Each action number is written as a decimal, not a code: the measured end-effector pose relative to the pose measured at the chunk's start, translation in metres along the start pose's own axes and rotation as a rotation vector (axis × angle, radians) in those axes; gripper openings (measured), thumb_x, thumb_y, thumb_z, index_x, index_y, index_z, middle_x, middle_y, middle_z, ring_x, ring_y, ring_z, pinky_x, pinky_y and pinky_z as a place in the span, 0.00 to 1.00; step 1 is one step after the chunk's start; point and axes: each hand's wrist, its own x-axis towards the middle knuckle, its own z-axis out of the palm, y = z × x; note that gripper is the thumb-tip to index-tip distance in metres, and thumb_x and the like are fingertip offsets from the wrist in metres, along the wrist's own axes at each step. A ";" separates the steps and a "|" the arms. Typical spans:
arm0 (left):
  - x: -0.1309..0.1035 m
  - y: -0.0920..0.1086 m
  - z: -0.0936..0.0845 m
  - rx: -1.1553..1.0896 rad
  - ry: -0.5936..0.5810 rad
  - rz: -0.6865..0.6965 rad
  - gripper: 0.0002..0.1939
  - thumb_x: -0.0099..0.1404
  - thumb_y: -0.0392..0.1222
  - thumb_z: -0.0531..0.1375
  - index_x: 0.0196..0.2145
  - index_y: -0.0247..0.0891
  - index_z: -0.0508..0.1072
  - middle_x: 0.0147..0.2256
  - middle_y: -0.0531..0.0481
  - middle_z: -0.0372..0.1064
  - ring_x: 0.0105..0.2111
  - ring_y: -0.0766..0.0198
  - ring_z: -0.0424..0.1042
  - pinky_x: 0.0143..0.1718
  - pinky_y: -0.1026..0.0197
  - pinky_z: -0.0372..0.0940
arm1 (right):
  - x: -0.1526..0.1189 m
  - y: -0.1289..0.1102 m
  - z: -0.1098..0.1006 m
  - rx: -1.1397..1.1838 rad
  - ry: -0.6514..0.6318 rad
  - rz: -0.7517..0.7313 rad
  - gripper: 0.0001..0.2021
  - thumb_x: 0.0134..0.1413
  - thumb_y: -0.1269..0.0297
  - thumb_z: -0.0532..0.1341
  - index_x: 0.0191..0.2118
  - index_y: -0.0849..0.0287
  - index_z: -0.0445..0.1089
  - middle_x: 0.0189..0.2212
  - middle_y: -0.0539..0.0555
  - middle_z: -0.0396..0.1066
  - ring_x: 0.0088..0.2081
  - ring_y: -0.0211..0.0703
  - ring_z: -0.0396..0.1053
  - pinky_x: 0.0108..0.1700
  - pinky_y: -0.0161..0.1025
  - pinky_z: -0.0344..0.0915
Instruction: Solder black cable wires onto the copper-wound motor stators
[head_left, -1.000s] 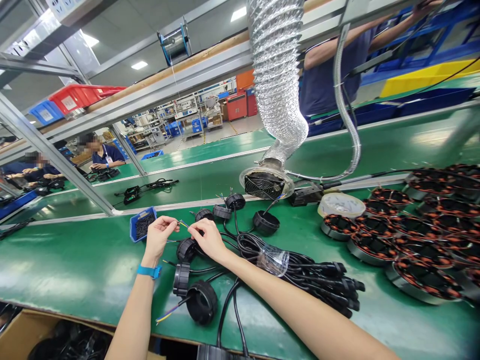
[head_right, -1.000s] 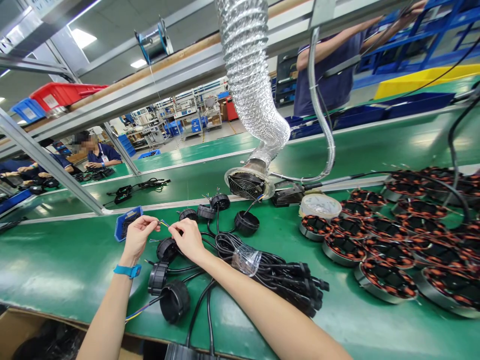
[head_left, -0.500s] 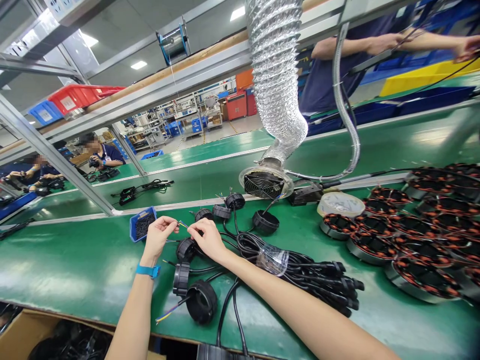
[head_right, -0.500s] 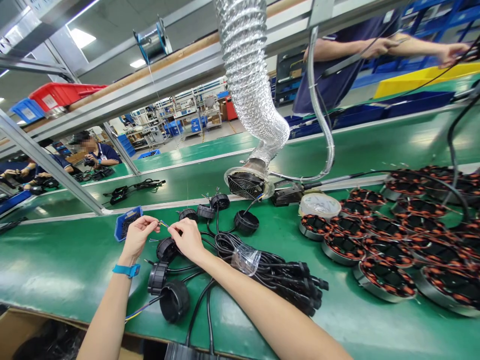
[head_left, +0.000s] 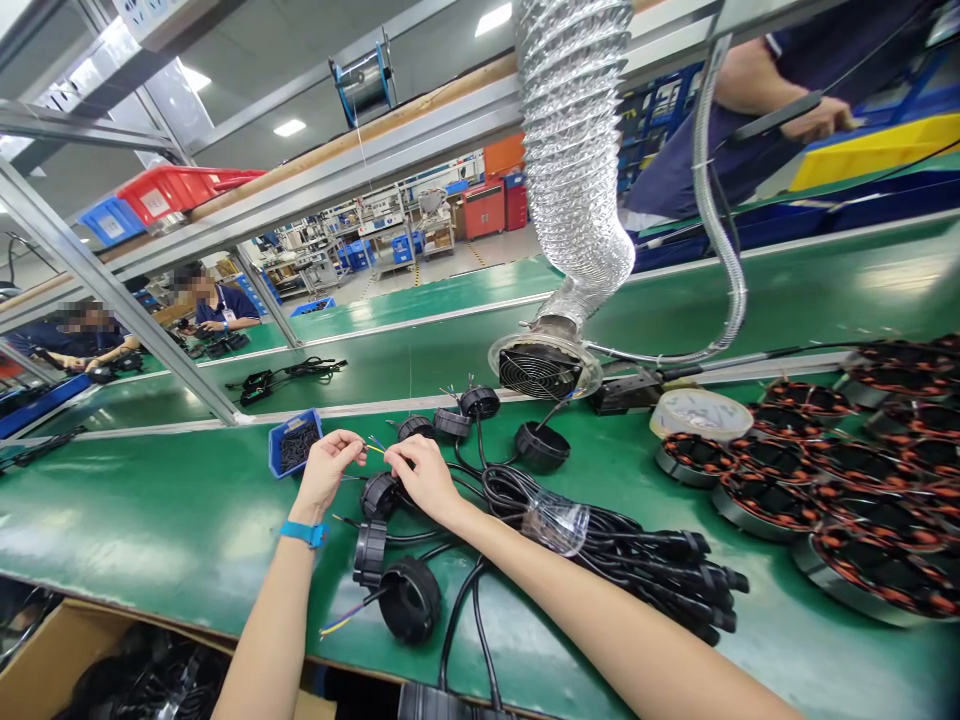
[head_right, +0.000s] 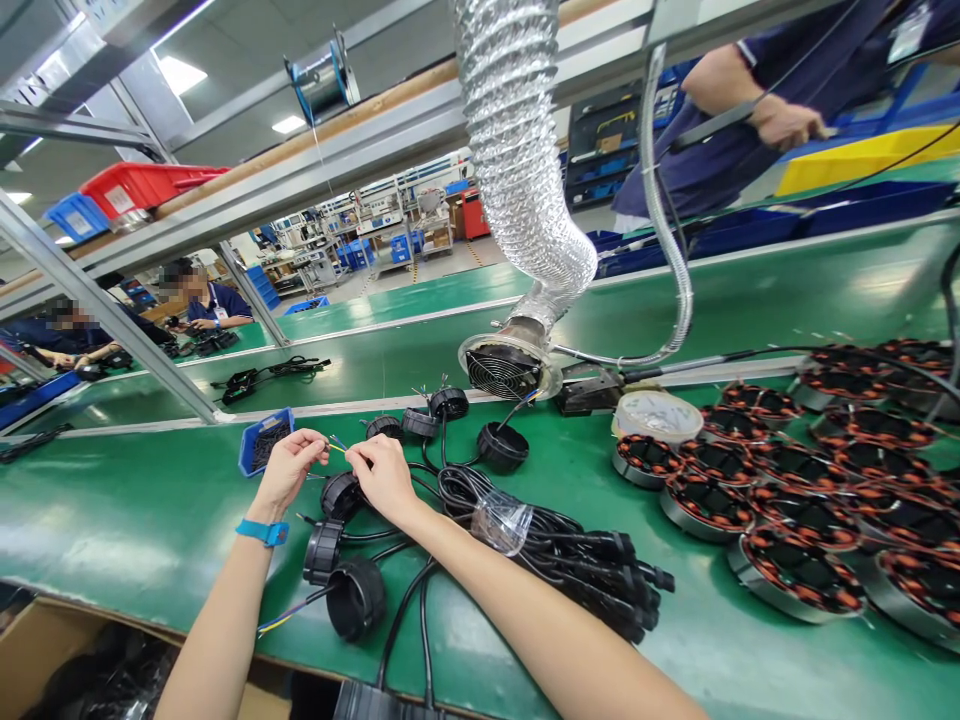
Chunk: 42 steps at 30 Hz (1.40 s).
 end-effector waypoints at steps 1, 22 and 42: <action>0.000 0.000 0.001 0.019 0.007 0.016 0.12 0.54 0.44 0.70 0.31 0.34 0.76 0.29 0.50 0.72 0.27 0.67 0.71 0.31 0.65 0.67 | 0.000 0.000 0.000 -0.001 0.002 -0.001 0.13 0.62 0.69 0.60 0.26 0.56 0.73 0.29 0.49 0.76 0.39 0.42 0.68 0.47 0.42 0.55; -0.005 0.000 0.004 0.106 -0.080 0.005 0.11 0.54 0.44 0.70 0.32 0.35 0.77 0.28 0.50 0.73 0.26 0.67 0.70 0.30 0.64 0.66 | -0.001 -0.005 -0.002 -0.039 -0.015 0.009 0.14 0.63 0.70 0.59 0.25 0.57 0.71 0.29 0.49 0.75 0.39 0.42 0.67 0.47 0.41 0.55; -0.001 -0.007 0.017 0.034 0.225 0.194 0.13 0.57 0.46 0.68 0.36 0.35 0.77 0.33 0.49 0.74 0.30 0.65 0.72 0.36 0.62 0.67 | -0.001 -0.006 -0.002 -0.088 -0.033 -0.005 0.12 0.64 0.68 0.59 0.29 0.56 0.74 0.30 0.50 0.75 0.40 0.43 0.67 0.46 0.42 0.55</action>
